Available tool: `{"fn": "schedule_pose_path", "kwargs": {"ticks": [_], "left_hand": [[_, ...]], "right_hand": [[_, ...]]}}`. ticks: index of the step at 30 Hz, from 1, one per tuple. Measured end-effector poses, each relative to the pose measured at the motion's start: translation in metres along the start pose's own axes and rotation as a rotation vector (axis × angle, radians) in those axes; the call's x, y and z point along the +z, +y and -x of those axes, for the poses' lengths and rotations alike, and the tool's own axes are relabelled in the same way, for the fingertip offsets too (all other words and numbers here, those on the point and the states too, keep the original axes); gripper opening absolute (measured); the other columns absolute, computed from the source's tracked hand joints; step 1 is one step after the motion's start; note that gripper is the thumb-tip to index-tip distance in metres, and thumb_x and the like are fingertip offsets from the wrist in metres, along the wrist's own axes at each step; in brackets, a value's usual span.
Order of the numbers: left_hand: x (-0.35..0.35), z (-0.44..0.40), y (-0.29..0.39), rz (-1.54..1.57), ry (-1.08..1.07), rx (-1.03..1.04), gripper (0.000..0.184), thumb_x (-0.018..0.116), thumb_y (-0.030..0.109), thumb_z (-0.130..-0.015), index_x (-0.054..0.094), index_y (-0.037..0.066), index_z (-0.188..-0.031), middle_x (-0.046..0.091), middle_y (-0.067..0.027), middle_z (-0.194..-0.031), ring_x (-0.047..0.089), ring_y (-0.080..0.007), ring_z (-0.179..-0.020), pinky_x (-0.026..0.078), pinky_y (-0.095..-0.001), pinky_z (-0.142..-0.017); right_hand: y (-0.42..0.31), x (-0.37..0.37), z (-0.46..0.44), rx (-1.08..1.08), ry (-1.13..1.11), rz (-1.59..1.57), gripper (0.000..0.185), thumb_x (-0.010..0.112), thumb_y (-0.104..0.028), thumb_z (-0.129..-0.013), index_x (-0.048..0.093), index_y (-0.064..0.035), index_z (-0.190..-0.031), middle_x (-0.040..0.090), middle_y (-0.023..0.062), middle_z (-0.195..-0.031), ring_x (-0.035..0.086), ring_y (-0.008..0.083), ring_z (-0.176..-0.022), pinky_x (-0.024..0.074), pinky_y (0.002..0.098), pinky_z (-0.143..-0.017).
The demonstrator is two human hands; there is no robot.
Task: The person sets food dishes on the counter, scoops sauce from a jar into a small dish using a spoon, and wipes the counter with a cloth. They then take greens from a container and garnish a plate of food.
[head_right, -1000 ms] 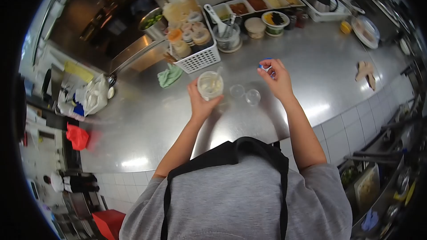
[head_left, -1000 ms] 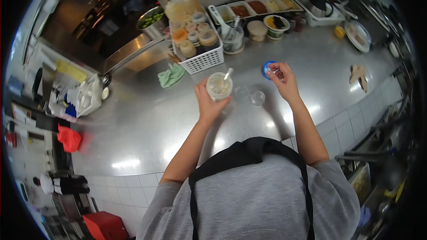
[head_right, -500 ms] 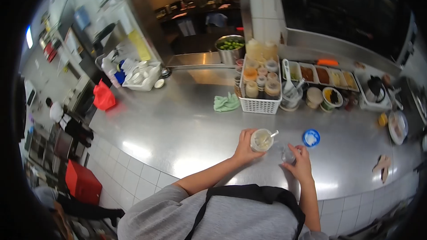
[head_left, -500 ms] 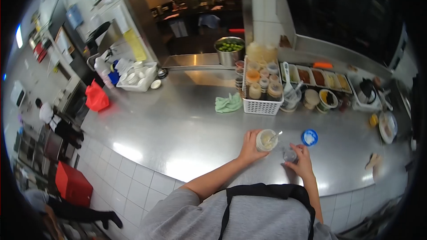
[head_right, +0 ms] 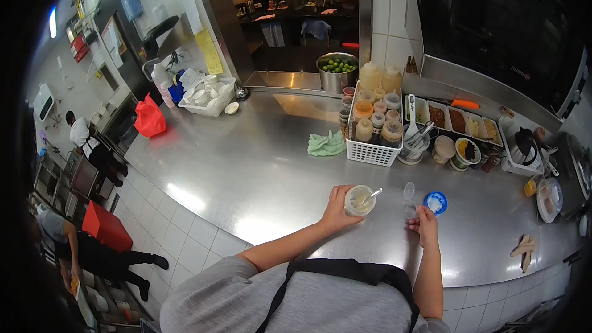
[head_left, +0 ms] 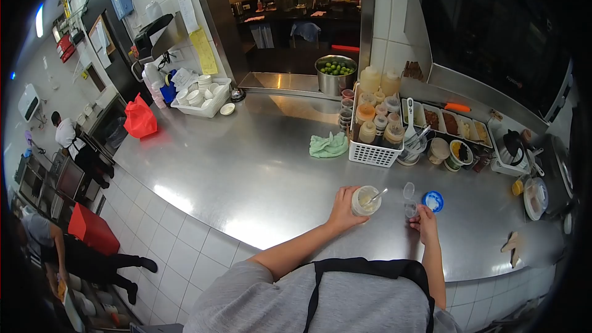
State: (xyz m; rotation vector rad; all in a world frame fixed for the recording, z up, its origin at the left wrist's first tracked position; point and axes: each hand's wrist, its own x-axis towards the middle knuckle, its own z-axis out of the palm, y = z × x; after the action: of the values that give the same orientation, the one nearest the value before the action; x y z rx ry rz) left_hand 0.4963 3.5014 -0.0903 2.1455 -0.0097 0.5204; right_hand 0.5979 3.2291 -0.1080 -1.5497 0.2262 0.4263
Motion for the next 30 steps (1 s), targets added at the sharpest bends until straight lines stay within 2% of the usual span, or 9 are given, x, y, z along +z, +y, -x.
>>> {"fn": "schedule_pose_path", "kwargs": {"ticks": [6,9,11,14,18,20,24,26,30], "left_hand": [[0.006,0.0,-0.008,0.055,0.007,0.009,0.083,0.081,0.019,-0.053,0.04,0.001,-0.122,0.04,-0.0176,-0.116,0.04,-0.0334,-0.111,0.035,-0.0392,-0.098],[0.016,0.003,-0.012,0.061,0.062,0.009,0.083,0.08,0.015,-0.051,0.041,0.003,-0.122,0.043,-0.0171,-0.113,0.042,-0.0351,-0.108,0.036,-0.0409,-0.095],[0.017,0.002,-0.011,0.075,0.048,-0.003,0.083,0.08,0.015,-0.051,0.04,0.003,-0.123,0.043,-0.0169,-0.113,0.041,-0.0347,-0.11,0.036,-0.0409,-0.096],[0.014,0.001,-0.003,0.07,-0.012,0.024,0.083,0.081,0.015,-0.053,0.039,0.003,-0.124,0.041,-0.0164,-0.116,0.039,-0.0345,-0.113,0.036,-0.0407,-0.097],[0.009,-0.006,0.011,0.013,-0.003,0.13,0.088,0.083,0.018,-0.056,0.035,0.005,-0.128,0.036,-0.0161,-0.119,0.038,-0.0331,-0.115,0.036,-0.039,-0.098],[0.011,-0.009,0.016,0.007,0.004,0.175,0.089,0.084,0.018,-0.055,0.035,0.005,-0.129,0.035,-0.016,-0.12,0.037,-0.0329,-0.115,0.036,-0.039,-0.098],[0.016,-0.01,0.025,0.015,0.012,0.27,0.091,0.084,0.018,-0.054,0.035,0.005,-0.13,0.036,-0.0158,-0.121,0.037,-0.0327,-0.116,0.036,-0.0394,-0.098],[0.015,-0.01,0.028,0.017,-0.009,0.283,0.091,0.084,0.018,-0.054,0.035,0.005,-0.13,0.037,-0.0158,-0.12,0.037,-0.0329,-0.116,0.036,-0.0393,-0.098],[0.012,-0.011,0.027,0.006,-0.067,0.259,0.091,0.084,0.017,-0.054,0.035,0.005,-0.13,0.038,-0.0162,-0.12,0.039,-0.0335,-0.115,0.036,-0.0393,-0.097]], "right_hand": [[0.011,0.004,-0.001,-0.133,0.138,-0.134,0.029,0.052,-0.025,-0.092,0.051,-0.0056,-0.114,0.057,0.0049,-0.081,0.059,0.0136,-0.064,0.0518,0.0239,-0.056],[0.029,-0.002,-0.013,-0.206,0.193,-0.209,0.027,0.052,-0.013,-0.092,0.047,-0.0042,-0.117,0.052,0.0085,-0.106,0.061,0.0176,-0.07,0.0528,0.026,-0.058],[0.028,0.004,-0.009,-0.251,0.25,-0.278,0.022,0.049,-0.009,-0.092,0.046,-0.0068,-0.114,0.05,0.0088,-0.1,0.06,0.0166,-0.065,0.0513,0.0246,-0.054],[0.021,0.008,0.011,-0.365,0.384,-0.153,0.027,0.052,-0.006,-0.088,0.045,-0.0048,-0.115,0.048,0.0069,-0.097,0.059,0.0137,-0.058,0.046,0.0227,-0.047],[0.011,0.023,0.038,-0.661,0.455,0.152,0.038,0.063,-0.01,-0.083,0.048,-0.0067,-0.117,0.048,0.004,-0.096,0.051,0.0076,-0.063,0.0416,0.019,-0.053],[-0.014,0.043,0.067,-0.671,0.003,0.022,0.048,0.07,-0.012,-0.078,0.049,-0.0079,-0.121,0.049,0.0025,-0.093,0.048,0.006,-0.065,0.0402,0.0185,-0.057],[-0.053,0.07,0.091,-0.702,-0.075,0.086,0.042,0.071,-0.01,-0.077,0.055,-0.0064,-0.116,0.05,0.0016,-0.088,0.049,0.0062,-0.065,0.0409,0.0193,-0.057],[-0.062,0.074,0.093,-0.882,-0.114,0.36,0.029,0.07,-0.008,-0.077,0.062,-0.0045,-0.104,0.051,0.0017,-0.079,0.051,0.0068,-0.066,0.0416,0.0204,-0.057],[-0.066,0.077,0.1,-0.889,-0.208,0.429,0.015,0.068,-0.006,-0.079,0.065,-0.0023,-0.094,0.051,0.0022,-0.075,0.052,0.0073,-0.066,0.0421,0.0211,-0.058]]}}
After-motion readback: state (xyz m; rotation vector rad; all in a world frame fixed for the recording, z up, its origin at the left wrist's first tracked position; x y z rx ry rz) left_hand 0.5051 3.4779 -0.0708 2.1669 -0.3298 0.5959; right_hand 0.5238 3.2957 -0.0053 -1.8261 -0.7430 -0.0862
